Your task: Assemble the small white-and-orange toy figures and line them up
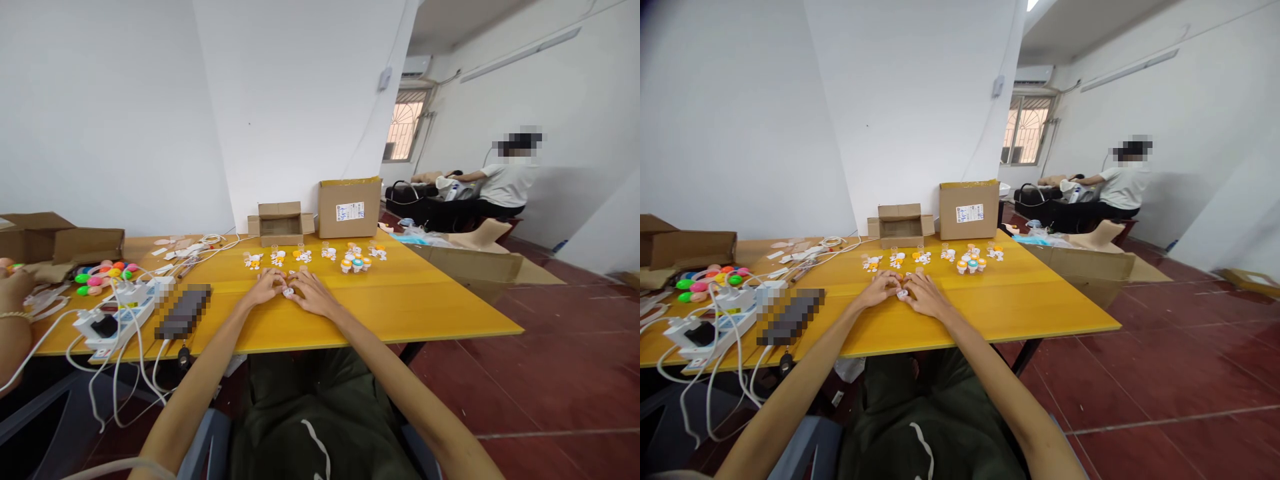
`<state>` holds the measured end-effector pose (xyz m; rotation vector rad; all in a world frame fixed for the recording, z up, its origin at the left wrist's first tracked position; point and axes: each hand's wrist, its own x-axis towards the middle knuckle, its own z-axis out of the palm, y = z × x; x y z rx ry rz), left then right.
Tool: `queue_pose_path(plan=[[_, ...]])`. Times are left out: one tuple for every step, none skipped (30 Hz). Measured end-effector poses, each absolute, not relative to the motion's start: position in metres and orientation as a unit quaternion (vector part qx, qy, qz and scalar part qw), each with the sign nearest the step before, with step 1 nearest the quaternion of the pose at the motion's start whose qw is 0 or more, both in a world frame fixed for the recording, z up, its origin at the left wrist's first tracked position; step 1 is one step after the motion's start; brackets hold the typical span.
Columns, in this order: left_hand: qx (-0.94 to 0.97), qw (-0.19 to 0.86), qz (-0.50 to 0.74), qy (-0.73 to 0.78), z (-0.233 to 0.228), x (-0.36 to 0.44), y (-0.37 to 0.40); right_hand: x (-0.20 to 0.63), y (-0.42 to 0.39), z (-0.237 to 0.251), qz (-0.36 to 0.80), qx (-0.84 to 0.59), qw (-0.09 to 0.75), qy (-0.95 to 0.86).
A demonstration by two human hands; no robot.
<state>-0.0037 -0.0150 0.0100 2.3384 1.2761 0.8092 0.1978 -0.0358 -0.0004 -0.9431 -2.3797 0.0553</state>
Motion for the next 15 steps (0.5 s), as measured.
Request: queue_pose_path(plan=[[0.826,0.178,0.285,0.452,0.0102,-0.0035,-0.0153,0.1977,-0.0356,-0.0005,0.021,-0.352,0.286,-0.891],[0.826,0.179,0.284,0.453,0.0102,-0.0033,-0.0154,0.1978,-0.0355,-0.0006,0.022,-0.351,0.287,-0.891],[0.827,0.179,0.285,0.451,0.0101,-0.0032,-0.0155,0.1978,-0.0353,-0.0008,0.021,-0.35,0.288,-0.891],[0.827,0.178,0.286,0.449,0.01,-0.003,-0.0155,0.1979,-0.0351,-0.0011,0.021,-0.349,0.29,-0.891],[0.828,0.178,0.286,0.447,0.0098,-0.0029,-0.0154,0.198,-0.0348,-0.0015,0.021,-0.348,0.291,-0.891],[0.829,0.179,0.286,0.447,0.0095,-0.0028,-0.0153,0.1981,-0.0346,-0.0019,0.021,-0.347,0.293,-0.891],[0.829,0.179,0.285,0.448,0.0094,-0.0026,-0.0151,0.1983,-0.0343,-0.0023,0.022,-0.346,0.293,-0.891],[0.828,0.18,0.282,0.449,0.0093,-0.0025,-0.015,0.1984,-0.0339,-0.0027,0.023,-0.346,0.294,-0.891],[0.828,0.18,0.279,0.452,0.0093,-0.0023,-0.015,0.1985,-0.0336,-0.0032,0.024,-0.345,0.295,-0.891],[0.828,0.179,0.277,0.452,0.0094,-0.0021,-0.0151,0.1986,-0.0332,-0.0035,0.026,-0.344,0.296,-0.891],[0.829,0.179,0.276,0.452,0.0096,-0.002,-0.0153,0.1986,-0.0328,-0.0039,0.028,-0.343,0.297,-0.89],[0.83,0.177,0.275,0.452,0.0098,-0.0019,-0.0156,0.1986,-0.0324,-0.0041,0.03,-0.342,0.298,-0.891],[0.831,0.176,0.273,0.451,0.0101,-0.0018,-0.0159,0.1985,-0.032,-0.0043,0.032,-0.341,0.299,-0.891],[0.832,0.175,0.272,0.451,0.0103,-0.0018,-0.0163,0.1984,-0.0316,-0.0045,0.034,-0.339,0.3,-0.891],[0.833,0.174,0.27,0.451,0.0104,-0.0019,-0.0166,0.1984,-0.0314,-0.0045,0.035,-0.336,0.301,-0.891]])
